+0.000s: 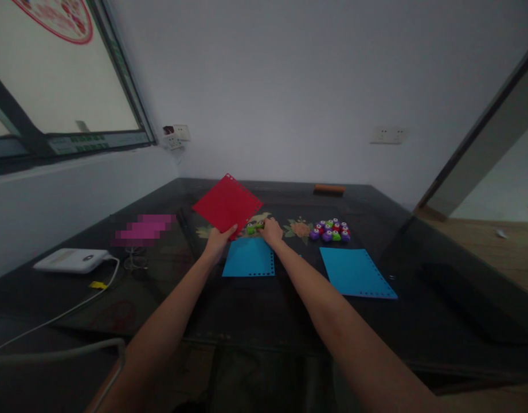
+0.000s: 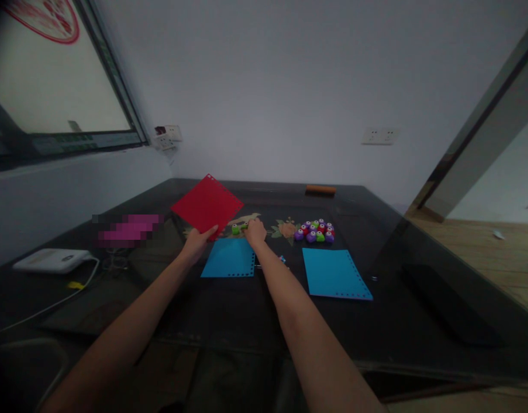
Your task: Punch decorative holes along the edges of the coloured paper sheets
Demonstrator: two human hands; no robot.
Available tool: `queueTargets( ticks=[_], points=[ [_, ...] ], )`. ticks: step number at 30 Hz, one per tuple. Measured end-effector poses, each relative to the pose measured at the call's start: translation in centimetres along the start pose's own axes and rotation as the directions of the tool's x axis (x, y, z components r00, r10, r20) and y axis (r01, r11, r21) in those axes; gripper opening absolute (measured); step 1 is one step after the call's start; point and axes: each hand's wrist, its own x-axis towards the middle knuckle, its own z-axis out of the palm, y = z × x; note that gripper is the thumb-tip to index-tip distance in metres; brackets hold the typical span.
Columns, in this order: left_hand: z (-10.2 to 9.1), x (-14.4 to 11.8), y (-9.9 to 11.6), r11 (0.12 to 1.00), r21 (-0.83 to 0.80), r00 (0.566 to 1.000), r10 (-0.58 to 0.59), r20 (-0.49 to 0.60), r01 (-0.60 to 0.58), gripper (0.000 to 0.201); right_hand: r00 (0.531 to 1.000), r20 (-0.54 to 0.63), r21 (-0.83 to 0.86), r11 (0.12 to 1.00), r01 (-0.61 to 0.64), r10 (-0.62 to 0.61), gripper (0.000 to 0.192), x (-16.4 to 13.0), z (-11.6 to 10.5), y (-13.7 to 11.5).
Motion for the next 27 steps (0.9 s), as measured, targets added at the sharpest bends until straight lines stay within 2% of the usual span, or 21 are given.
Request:
queueTargets(
  ticks=[4,7,9,12,15,17,20,23,27],
  points=[
    [0.2,-0.2,0.3,1.0,-0.001,1.0,0.006,0.013,-0.006,0.036,1.0,0.001,0.12,0.992,0.03,-0.031,0.025,-0.1,-0.8,0.9],
    [0.2,-0.3,0.2,1.0,0.016,1.0,-0.022,0.014,0.022,0.036,0.997,-0.043,0.335,0.94,0.069,-0.057,0.023,-1.1,-1.9,2.1],
    [0.3,-0.4,-0.1,0.999,0.04,0.999,-0.028,0.028,0.027,0.035,0.994,-0.075,0.517,0.849,0.111,-0.084,0.024,-2.4,-2.9,3.2],
    [0.8,-0.8,-0.5,0.997,0.08,0.998,-0.016,0.053,0.012,0.031,0.994,-0.059,0.765,0.635,0.107,-0.096,0.029,-5.8,-5.0,5.1],
    [2.1,-1.6,0.0,0.992,0.122,0.995,-0.026,0.097,0.014,0.026,0.998,0.051,0.874,0.486,-0.025,-0.04,0.036,-9.8,-7.7,6.8],
    [3.3,-2.2,1.0,0.988,0.151,0.99,-0.017,0.143,-0.004,0.025,0.993,0.117,0.931,0.35,-0.102,-0.02,0.037,-12.0,-9.4,7.6],
    [5.8,-3.2,2.8,0.993,0.114,0.976,0.006,0.216,-0.031,0.027,0.989,0.147,0.978,0.147,-0.146,0.009,0.034,-13.9,-11.3,8.2],
    [8.7,-4.3,3.5,1.0,-0.002,0.969,-0.006,0.246,0.007,0.035,0.991,0.134,0.99,0.046,-0.135,0.021,0.036,-14.2,-11.9,8.4],
    [11.6,-5.5,2.0,0.993,-0.093,0.964,-0.051,0.263,0.078,0.034,0.993,0.12,0.992,-0.031,-0.119,0.021,0.035,-14.1,-11.0,8.4]
  ],
)
